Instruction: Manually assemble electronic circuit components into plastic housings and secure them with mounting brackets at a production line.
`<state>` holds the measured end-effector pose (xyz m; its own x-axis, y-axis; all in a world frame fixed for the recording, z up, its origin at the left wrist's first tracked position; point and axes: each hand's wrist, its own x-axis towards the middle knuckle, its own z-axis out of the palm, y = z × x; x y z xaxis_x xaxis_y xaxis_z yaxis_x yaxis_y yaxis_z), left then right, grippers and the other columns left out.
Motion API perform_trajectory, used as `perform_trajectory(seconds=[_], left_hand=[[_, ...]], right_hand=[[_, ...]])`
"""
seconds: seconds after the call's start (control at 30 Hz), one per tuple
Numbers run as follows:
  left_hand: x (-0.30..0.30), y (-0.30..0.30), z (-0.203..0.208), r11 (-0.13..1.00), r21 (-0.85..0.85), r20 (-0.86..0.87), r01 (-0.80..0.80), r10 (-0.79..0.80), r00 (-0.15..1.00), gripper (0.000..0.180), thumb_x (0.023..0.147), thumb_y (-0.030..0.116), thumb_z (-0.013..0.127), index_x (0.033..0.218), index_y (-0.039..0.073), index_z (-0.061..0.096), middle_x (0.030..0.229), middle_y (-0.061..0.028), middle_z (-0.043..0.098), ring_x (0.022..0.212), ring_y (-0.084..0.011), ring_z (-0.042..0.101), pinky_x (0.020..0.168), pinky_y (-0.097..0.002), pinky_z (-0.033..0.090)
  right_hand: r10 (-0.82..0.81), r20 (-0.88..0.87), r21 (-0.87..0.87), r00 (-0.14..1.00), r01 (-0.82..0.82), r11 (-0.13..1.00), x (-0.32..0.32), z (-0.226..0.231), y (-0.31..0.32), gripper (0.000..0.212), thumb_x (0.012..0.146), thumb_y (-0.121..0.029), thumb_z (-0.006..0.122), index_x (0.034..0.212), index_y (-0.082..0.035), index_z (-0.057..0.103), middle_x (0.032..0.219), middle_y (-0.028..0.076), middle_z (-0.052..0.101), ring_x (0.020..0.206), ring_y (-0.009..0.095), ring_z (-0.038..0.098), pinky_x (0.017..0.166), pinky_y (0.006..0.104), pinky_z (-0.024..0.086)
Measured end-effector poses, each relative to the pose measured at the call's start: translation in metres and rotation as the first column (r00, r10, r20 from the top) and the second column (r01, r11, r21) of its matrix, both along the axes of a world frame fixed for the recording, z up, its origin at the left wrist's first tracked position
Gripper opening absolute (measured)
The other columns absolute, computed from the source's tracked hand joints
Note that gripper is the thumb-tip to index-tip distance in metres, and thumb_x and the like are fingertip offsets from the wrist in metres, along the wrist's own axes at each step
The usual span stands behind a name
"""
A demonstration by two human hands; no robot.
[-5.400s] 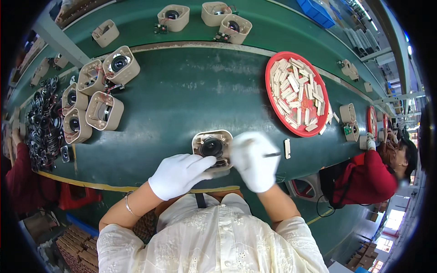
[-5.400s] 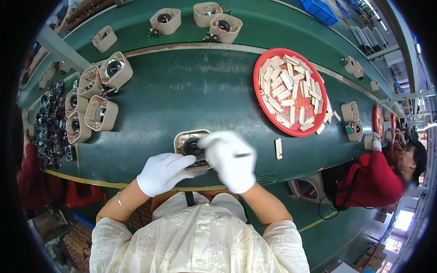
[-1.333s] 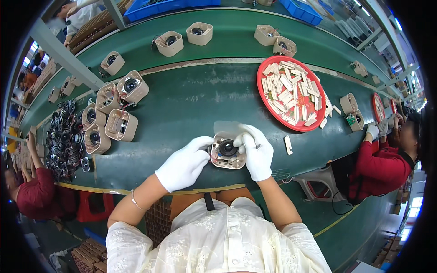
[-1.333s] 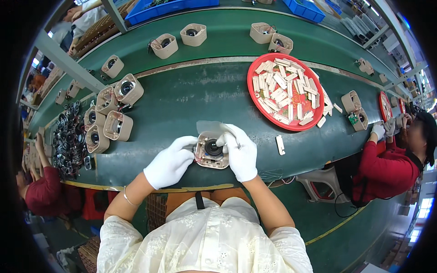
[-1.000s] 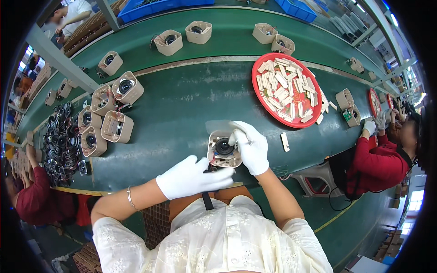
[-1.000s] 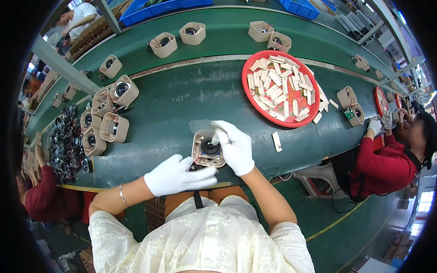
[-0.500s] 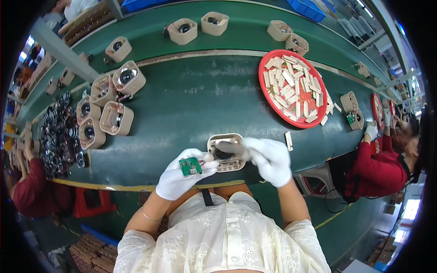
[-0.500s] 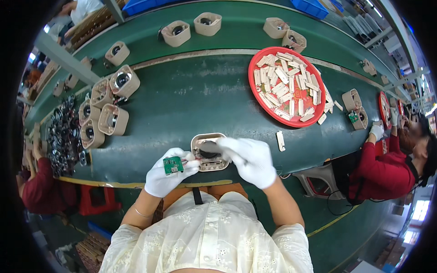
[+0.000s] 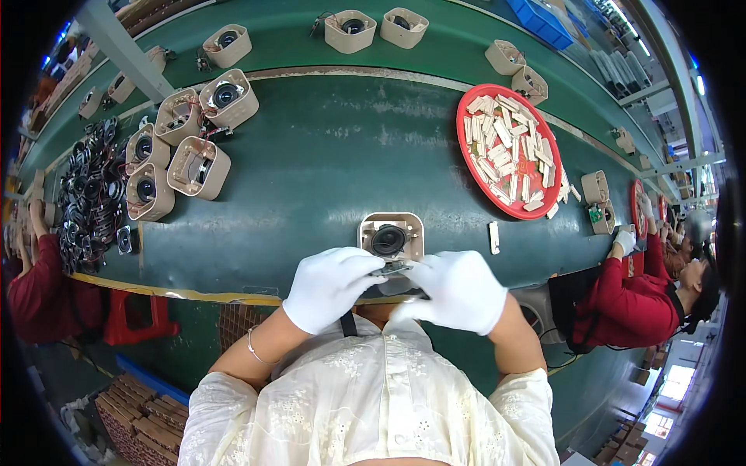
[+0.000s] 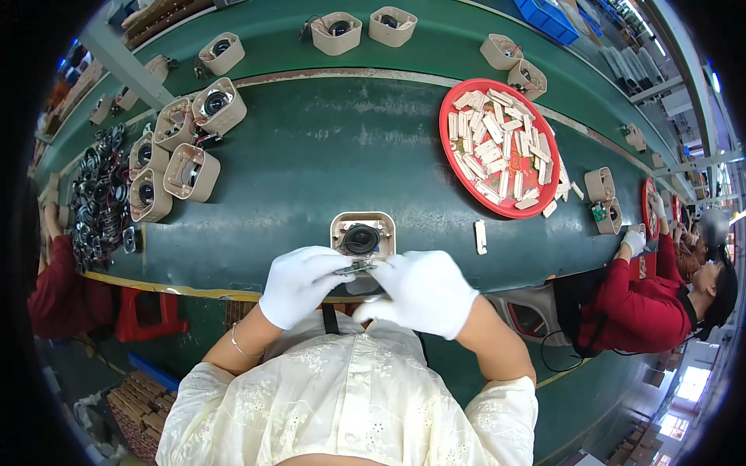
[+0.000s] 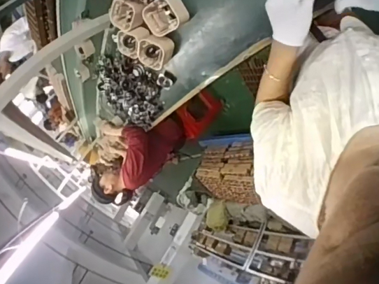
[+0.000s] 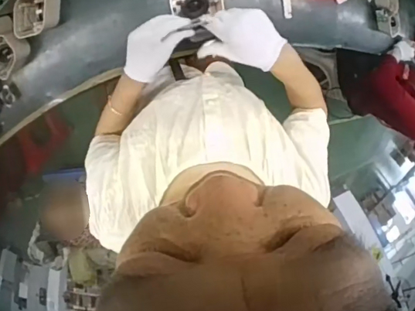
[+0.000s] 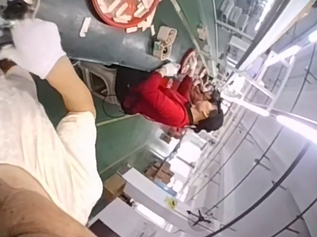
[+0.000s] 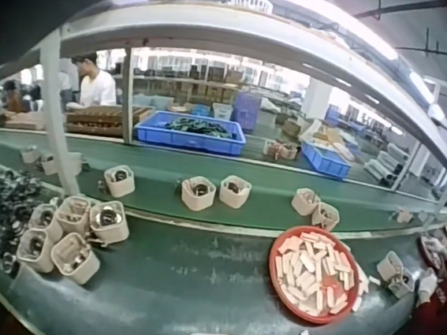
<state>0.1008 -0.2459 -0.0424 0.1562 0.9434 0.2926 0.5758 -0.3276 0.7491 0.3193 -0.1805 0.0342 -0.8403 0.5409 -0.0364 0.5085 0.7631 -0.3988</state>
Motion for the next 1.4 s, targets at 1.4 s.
perform_trajectory(seconds=[1.4], left_hand=[[-0.017, 0.004, -0.002, 0.878, -0.405, 0.208, 0.255, -0.183, 0.961, 0.049, 0.085, 0.014, 0.070, 0.133, 0.013, 0.058, 0.089, -0.0058, 0.058, 0.079, -0.0234, 0.058, 0.075, -0.0364, 0.050]], right_hand=[[0.087, -0.175, 0.116, 0.981, -0.067, 0.991, -0.010, -0.048, -0.004, 0.013, 0.077, -0.013, 0.062, 0.089, -0.010, 0.061, 0.088, 0.007, 0.053, 0.083, 0.025, 0.058, 0.064, 0.0337, 0.052]])
